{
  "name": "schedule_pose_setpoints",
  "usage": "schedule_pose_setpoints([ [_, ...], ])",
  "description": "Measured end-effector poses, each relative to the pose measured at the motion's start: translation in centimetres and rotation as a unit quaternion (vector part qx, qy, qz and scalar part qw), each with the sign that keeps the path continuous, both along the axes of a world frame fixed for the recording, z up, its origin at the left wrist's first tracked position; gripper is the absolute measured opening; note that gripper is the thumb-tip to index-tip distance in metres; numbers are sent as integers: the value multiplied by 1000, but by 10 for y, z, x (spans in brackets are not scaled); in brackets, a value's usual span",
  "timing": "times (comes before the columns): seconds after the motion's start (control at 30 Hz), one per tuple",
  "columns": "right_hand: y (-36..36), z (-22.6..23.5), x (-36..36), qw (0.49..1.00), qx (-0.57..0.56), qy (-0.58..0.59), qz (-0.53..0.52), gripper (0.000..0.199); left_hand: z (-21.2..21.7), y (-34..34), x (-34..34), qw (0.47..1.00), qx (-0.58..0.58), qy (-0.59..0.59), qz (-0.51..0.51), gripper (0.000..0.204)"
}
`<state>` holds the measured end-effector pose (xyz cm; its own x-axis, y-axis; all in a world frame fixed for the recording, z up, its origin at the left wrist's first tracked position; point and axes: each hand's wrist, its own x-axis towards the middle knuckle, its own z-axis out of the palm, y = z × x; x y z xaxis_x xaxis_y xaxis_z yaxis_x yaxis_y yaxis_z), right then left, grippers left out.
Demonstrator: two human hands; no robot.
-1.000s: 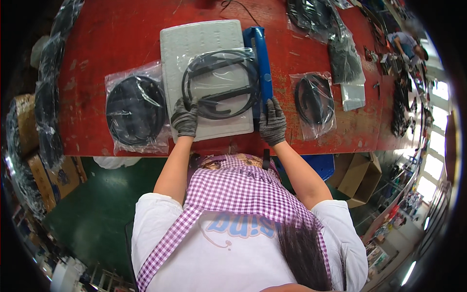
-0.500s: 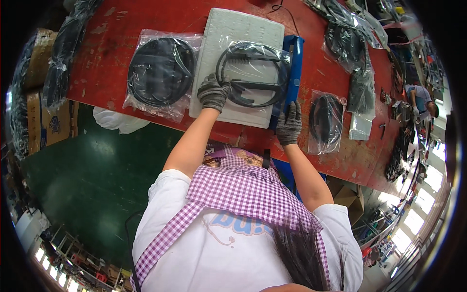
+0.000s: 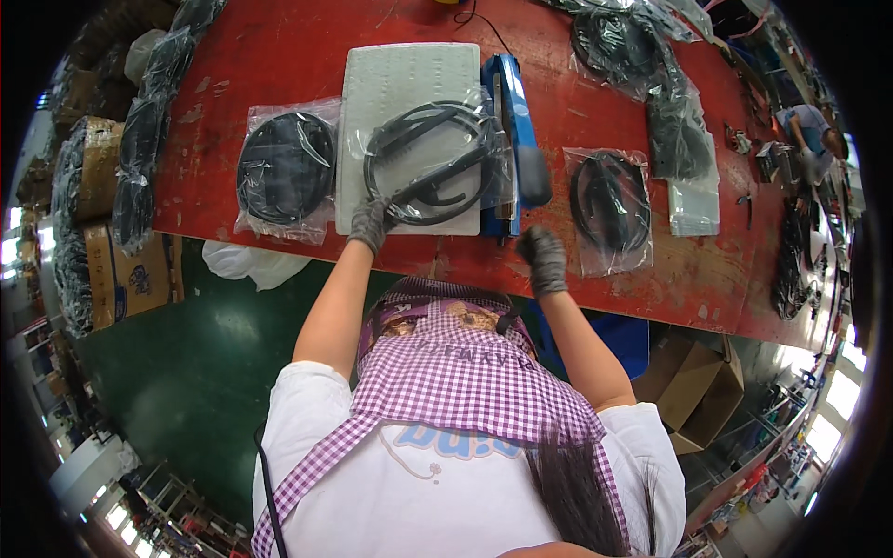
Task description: The person places coiled black cables onto a white foam pad and uses a blue handheld heat sealer to seal them inside clear plastic bags. The person repeatedly picks up cables, positions them, seals the bags, and places the finished packages on the table.
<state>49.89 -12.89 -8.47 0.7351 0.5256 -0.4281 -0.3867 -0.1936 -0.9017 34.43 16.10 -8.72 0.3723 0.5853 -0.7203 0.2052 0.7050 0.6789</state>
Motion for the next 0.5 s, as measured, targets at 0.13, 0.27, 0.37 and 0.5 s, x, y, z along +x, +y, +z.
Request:
schedule_pose_setpoints([
  [0.13, 21, 8, -60, 989, 28, 64, 133, 30, -2, -23, -15, 984, -154, -51, 78, 16],
  [0.27, 70, -11, -64, 987, 79, 100, 99, 32, 20, -28, -4, 969, -224, -66, 78, 14],
  [0.37, 96, -60, -46, 990, 86, 104, 44, 30, 40, -32, 15, 974, -219, -56, -19, 15],
  [0.5, 129, 19, -46, 950, 64, 289, -100, 24, 44, -25, -1, 983, -125, -82, -109, 18],
])
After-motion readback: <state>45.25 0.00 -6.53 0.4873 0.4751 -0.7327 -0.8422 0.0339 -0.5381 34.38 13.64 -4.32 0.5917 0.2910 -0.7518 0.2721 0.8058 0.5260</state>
